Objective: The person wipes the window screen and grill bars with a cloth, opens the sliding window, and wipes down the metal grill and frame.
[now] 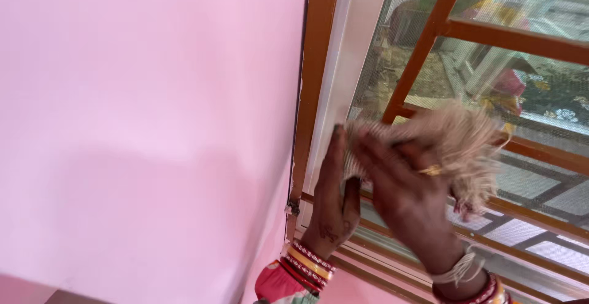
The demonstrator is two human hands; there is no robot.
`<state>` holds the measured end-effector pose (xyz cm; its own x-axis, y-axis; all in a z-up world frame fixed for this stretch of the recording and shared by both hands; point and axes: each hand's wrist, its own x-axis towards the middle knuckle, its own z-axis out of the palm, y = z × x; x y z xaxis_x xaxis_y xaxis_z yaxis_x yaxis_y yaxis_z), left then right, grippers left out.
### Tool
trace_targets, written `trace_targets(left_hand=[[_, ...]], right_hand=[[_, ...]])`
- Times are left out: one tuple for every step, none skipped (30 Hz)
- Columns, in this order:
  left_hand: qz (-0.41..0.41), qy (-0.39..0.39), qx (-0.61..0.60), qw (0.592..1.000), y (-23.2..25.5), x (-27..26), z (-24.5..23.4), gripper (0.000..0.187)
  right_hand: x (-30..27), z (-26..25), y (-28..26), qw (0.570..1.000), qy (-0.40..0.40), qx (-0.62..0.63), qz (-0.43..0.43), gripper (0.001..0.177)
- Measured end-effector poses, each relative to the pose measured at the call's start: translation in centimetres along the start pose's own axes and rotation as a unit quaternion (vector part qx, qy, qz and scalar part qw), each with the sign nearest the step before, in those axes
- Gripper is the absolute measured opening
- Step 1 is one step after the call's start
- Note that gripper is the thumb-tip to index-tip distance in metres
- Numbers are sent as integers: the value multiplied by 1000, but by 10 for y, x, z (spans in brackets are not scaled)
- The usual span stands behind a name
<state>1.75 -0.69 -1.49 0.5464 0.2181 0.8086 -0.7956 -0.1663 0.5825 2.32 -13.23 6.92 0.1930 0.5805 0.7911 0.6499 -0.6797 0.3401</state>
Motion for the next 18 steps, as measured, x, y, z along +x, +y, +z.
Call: trace_targets(left_hand=[[50, 6, 74, 996, -5, -9, 0, 73], [47, 2, 74, 996, -10, -21, 0, 73], [3, 6, 98, 995, -14, -35, 2, 72], [-41, 9, 121, 992, -17, -49, 2, 72], [-42, 9, 122, 992, -19, -60, -1, 72], [-70, -4, 119, 990, -19, -68, -6, 73], [-99, -15, 116, 988, -19, -72, -9, 74], [-101, -15, 117, 988, -22, -68, -11, 74], [-63, -5, 113, 992, -22, -64, -13, 71], [-25, 4, 108, 994, -22, -58, -14, 69], [-31, 2, 109, 994, -18, -52, -16, 69], [-4, 17, 115, 993, -14, -47, -17, 66], [29, 37, 120, 992, -14, -39, -16, 62], [31, 40, 120, 991, -15, -33, -17, 62], [22, 31, 132, 991, -18, -33, -17, 62], [13, 22, 144, 989, -23, -34, -16, 62], [12, 22, 144, 989, -28, -41, -15, 62], [-21, 12, 115, 993, -33, -52, -13, 59]], right_hand=[[-15, 4, -7, 1000, -26, 6, -10, 35], [-32, 7, -15, 998, -51, 13, -21, 36], [-47, 12, -21, 998, -54, 14, -19, 36], [-60, 21, -28, 997, -72, 27, -9, 35], [-68, 30, -31, 995, -88, 39, 0, 35], [-74, 37, -33, 995, -88, 40, 0, 35], [-76, 42, -33, 994, -107, 36, -4, 36], [-77, 43, -33, 992, -125, 33, -9, 37], [-74, 43, -28, 991, -129, 37, -8, 37], [-66, 41, -19, 992, -103, 77, 2, 37], [-59, 36, -14, 990, -78, 115, 15, 36], [-56, 25, -18, 989, -82, 118, 18, 36], [-53, 17, -20, 992, -42, 111, 31, 36], [-50, 13, -21, 994, -1, 105, 43, 38], [-48, 17, -23, 994, -3, 105, 43, 38], [-48, 27, -26, 995, -7, 90, 44, 37], [-52, 36, -29, 996, -10, 73, 47, 37], [-60, 43, -35, 996, -12, 73, 47, 37]])
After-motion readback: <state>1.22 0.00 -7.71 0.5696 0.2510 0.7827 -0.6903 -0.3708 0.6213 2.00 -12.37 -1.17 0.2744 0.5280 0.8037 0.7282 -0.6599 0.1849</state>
